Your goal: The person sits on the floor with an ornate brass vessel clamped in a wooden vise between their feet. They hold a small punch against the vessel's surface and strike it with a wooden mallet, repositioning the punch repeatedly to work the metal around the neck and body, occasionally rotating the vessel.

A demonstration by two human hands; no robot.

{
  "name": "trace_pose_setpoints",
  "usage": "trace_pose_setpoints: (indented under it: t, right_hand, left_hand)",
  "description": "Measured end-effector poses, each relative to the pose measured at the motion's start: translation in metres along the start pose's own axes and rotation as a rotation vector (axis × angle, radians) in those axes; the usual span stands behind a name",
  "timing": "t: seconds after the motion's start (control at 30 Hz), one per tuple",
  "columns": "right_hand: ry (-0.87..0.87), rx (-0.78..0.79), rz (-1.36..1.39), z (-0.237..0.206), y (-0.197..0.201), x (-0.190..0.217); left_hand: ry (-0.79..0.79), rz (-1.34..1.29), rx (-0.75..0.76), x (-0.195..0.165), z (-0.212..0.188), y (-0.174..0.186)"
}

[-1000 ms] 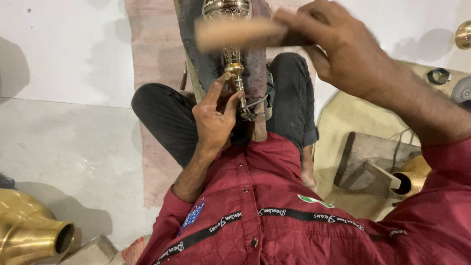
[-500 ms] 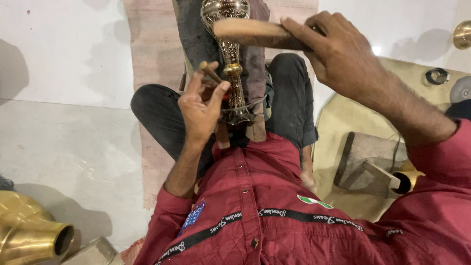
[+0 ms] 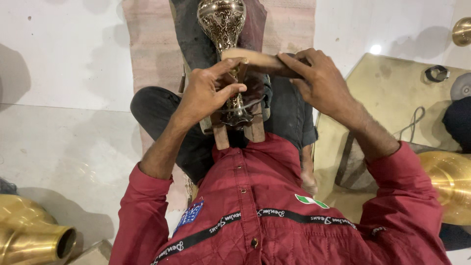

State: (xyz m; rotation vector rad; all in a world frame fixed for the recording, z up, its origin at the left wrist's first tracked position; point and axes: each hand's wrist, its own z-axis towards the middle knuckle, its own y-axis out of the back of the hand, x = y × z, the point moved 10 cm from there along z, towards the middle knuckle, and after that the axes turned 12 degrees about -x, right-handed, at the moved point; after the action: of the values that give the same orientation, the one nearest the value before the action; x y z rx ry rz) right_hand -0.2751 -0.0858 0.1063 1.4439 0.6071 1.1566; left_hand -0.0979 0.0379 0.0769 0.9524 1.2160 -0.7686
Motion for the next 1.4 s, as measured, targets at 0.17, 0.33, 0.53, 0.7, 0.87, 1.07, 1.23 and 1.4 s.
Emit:
trace_pose_setpoints:
  t: [0.17, 0.33, 0.53, 0.7, 0.87, 1.07, 1.23, 1.4]
  right_hand:
    - [-0.189, 0.013, 0.199, 0.004, 0.004, -0.014]
    - [0.048, -0.046, -0.025, 0.017, 0.027, -0.003]
    - [-0.176, -0.102, 0.656, 0.028, 0.047, -0.021]
    - [-0.007, -0.076, 0.181, 0.024, 0.055, -0.006]
    - [-0.001, -0.118, 0.263, 0.022, 0.053, -0.001]
    - [0.041, -0.15, 0.119, 0.019, 0.05, -0.007]
    - [-0.109, -0.134, 0.383, 0.013, 0.046, -0.019]
    - [-0.081, -0.169, 0.379, 0.013, 0.046, -0.02]
  left_hand:
    - [-0.016, 0.001, -0.03, -0.004, -0.001, -0.002]
    - [0.095, 0.064, -0.065, 0.003, -0.005, -0.002]
    - [-0.146, 0.036, -0.099, -0.022, -0.002, 0.002]
    - [0.003, 0.095, -0.059, -0.008, 0.001, 0.001]
    - [0.037, 0.136, -0.011, -0.006, 0.004, -0.001]
    - [0.079, 0.116, 0.032, -0.001, 0.007, -0.005]
    - [0.058, 0.076, 0.053, -0.006, 0.01, -0.004]
    - [0.114, 0.09, 0.085, -0.003, 0.011, -0.004]
